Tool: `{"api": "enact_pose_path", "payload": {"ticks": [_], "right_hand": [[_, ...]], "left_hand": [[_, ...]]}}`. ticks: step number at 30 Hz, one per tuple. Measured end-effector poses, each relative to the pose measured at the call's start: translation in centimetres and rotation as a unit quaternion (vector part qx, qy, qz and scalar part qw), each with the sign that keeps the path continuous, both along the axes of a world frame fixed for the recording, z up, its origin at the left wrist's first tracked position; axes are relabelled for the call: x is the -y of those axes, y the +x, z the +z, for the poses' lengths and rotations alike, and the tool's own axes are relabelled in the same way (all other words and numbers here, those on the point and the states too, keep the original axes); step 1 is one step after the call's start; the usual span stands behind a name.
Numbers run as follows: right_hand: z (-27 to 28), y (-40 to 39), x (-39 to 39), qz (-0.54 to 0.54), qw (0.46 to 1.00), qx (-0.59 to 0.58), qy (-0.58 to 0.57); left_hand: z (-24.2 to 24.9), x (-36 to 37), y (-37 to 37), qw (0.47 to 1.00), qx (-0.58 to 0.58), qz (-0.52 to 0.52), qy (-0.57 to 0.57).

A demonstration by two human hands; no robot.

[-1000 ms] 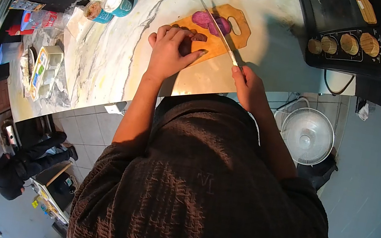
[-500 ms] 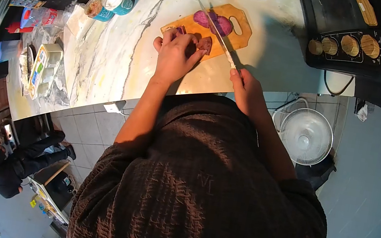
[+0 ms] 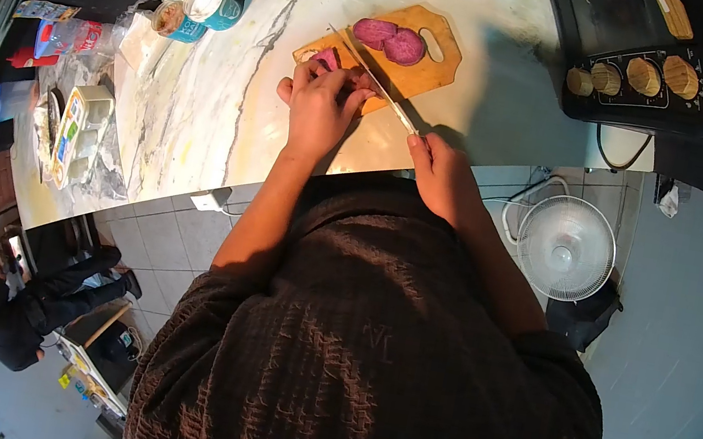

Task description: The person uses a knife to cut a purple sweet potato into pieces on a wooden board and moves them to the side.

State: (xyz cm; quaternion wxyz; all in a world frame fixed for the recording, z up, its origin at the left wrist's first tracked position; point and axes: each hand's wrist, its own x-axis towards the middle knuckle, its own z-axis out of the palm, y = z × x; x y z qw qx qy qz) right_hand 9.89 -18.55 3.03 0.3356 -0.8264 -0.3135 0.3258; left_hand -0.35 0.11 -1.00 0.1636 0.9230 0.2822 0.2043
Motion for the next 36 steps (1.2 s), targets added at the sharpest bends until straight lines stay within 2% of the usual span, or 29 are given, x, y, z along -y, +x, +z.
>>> {"api": "enact_pose_path", "payload": {"ticks": [9,17,20,21,23,24,28,30,31,33,36], "right_hand": [[0.1,-1.1,-0.7,0.01,0.993,0.109,-0.05],[0.0,-0.6,-1.0,0.029,0.989,0.119,-0.077],[-0.2,-0.6,-1.0,0.025,0.989,0.121,-0.074],[-0.2,-0.6,-1.0,0.023,0.989,0.122,-0.074],[-0.4,-0.7,-1.0,0.024,0.989,0.124,-0.078],[-0.4,-0.7,-1.0,0.027,0.988,0.126,-0.081],[-0.3,-0.7,-1.2,0.027,0.989,0.119,-0.083],[-0.2,-0.8,-1.3,0.025,0.988,0.11,-0.101],[-0.2,-0.9,-1.3,0.025,0.988,0.11,-0.102],[-0.1,-0.8,-1.4,0.026,0.989,0.103,-0.104],[0.1,-0.6,-1.5,0.027,0.989,0.092,-0.11]], "left_hand": [[0.2,0.0,0.0,1.0,0.017,0.001,-0.001],[0.9,-0.8,0.0,1.0,0.024,-0.018,0.001],[2.1,-2.1,0.4,0.991,0.129,-0.024,0.004],[2.5,-2.7,0.9,0.991,0.13,-0.025,0.003],[3.4,-3.8,1.9,0.971,0.226,-0.061,-0.044],[3.7,-4.3,2.6,0.966,0.248,-0.069,-0.021],[4.2,-4.5,6.7,0.962,0.255,-0.072,-0.068],[3.9,-4.0,9.1,0.946,0.235,-0.142,-0.17],[3.4,-3.8,9.8,0.946,0.235,-0.142,-0.171],[2.8,-3.5,10.7,0.963,0.146,-0.189,-0.122],[2.5,-3.2,10.7,0.968,0.102,-0.147,-0.174]]}}
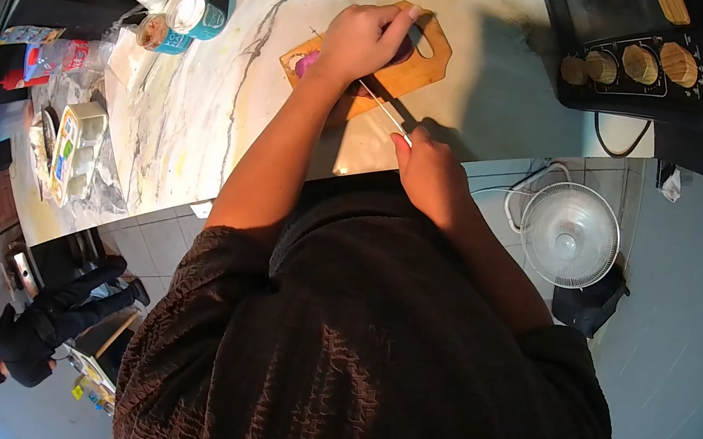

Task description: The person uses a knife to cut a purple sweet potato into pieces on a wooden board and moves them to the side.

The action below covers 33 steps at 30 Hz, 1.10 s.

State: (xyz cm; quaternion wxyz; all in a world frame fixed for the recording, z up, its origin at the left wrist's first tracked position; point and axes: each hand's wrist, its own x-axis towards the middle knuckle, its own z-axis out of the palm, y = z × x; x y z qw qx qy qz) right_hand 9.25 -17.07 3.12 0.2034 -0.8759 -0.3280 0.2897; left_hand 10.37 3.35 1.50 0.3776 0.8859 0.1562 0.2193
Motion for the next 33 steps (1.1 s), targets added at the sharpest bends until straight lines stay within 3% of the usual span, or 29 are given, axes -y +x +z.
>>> {"api": "enact_pose_path", "payload": {"ticks": [4,10,25,31,33], "right_hand": [[0.3,0.2,0.0,-0.003,1.0,-0.005,-0.006],[0.8,0.6,-0.3,-0.004,1.0,-0.024,-0.019],[2.0,0.1,-1.1,0.0,1.0,-0.016,-0.024],[1.5,0.8,-0.9,0.011,0.997,-0.047,-0.055],[1.7,0.8,-0.9,0.005,0.998,-0.042,-0.055]], "left_hand": [[-0.3,-0.1,-0.2,0.995,-0.054,0.066,-0.057],[-0.4,0.2,0.0,0.992,-0.072,0.092,-0.047],[-1.6,-0.9,-0.1,0.991,-0.03,0.102,-0.087],[-1.7,0.0,0.7,0.995,-0.017,0.092,0.025],[-1.6,-0.2,0.5,0.995,-0.036,0.098,0.0]]}}
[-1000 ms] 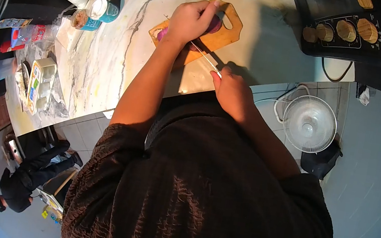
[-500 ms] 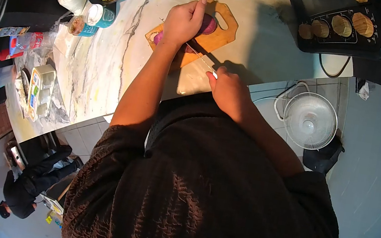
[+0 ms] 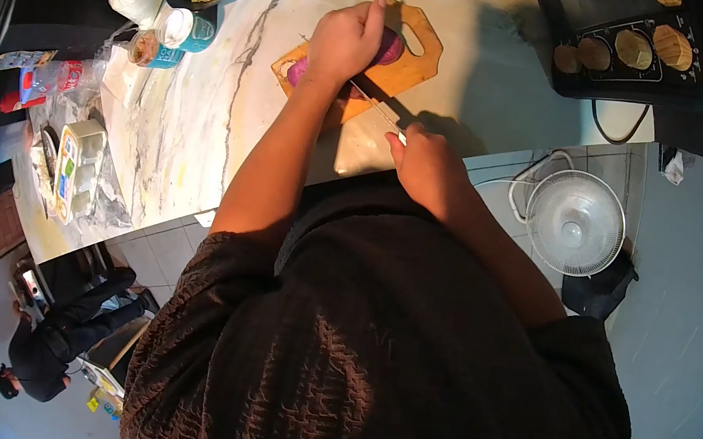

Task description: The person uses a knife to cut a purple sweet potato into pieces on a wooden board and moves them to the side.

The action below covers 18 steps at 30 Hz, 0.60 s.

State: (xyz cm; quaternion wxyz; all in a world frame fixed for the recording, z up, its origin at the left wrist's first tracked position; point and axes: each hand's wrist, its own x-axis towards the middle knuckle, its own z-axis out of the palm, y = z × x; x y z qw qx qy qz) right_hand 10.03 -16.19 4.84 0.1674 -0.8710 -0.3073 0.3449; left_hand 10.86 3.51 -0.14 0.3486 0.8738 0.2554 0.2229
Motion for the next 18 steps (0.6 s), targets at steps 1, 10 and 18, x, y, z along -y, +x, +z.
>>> {"api": "enact_pose_path", "payload": {"ticks": [1,10,18], "right_hand": [[0.3,0.2,-0.1,-0.002,1.0,0.0,-0.001],[1.5,0.8,-0.9,0.036,0.999,0.013,-0.023],[-3.6,0.8,0.9,0.039,0.996,0.071,0.029]], "left_hand": [[0.1,-0.2,0.0,1.0,-0.012,0.009,-0.024],[0.1,-0.9,-0.7,0.994,0.015,0.044,-0.095],[1.5,0.7,-0.5,1.0,-0.018,0.008,0.004]]}}
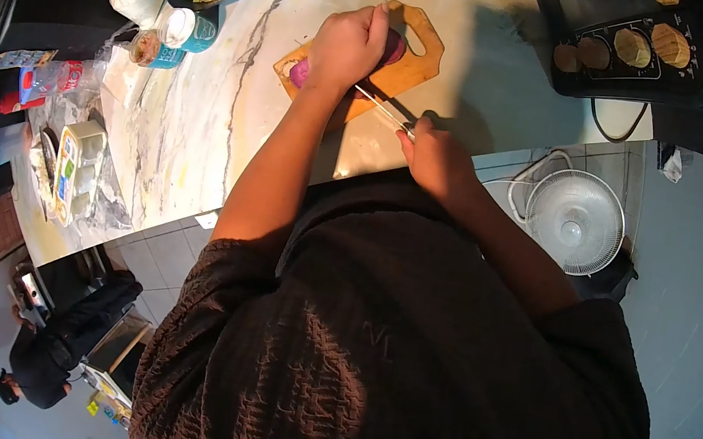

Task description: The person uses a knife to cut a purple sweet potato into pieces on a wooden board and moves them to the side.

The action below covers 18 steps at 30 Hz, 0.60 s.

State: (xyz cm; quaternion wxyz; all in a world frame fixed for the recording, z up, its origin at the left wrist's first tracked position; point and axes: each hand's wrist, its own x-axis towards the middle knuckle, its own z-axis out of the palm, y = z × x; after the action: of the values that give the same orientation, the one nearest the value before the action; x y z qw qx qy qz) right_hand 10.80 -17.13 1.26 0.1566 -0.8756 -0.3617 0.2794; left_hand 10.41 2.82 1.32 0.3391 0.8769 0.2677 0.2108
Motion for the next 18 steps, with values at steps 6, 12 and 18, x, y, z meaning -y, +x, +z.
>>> {"api": "enact_pose_path", "payload": {"ticks": [6,12,18], "right_hand": [[1.1,0.0,0.1,0.01,1.0,-0.001,0.015],[2.7,0.9,-0.5,0.036,0.999,-0.016,0.006],[0.2,0.3,0.3,0.002,1.0,0.0,0.03]], "left_hand": [[-0.5,-0.1,-0.4,1.0,0.001,0.002,-0.001],[-1.1,-1.2,-0.2,0.999,-0.001,0.013,-0.053],[-0.7,0.2,0.2,1.0,-0.002,-0.004,0.025]]}}
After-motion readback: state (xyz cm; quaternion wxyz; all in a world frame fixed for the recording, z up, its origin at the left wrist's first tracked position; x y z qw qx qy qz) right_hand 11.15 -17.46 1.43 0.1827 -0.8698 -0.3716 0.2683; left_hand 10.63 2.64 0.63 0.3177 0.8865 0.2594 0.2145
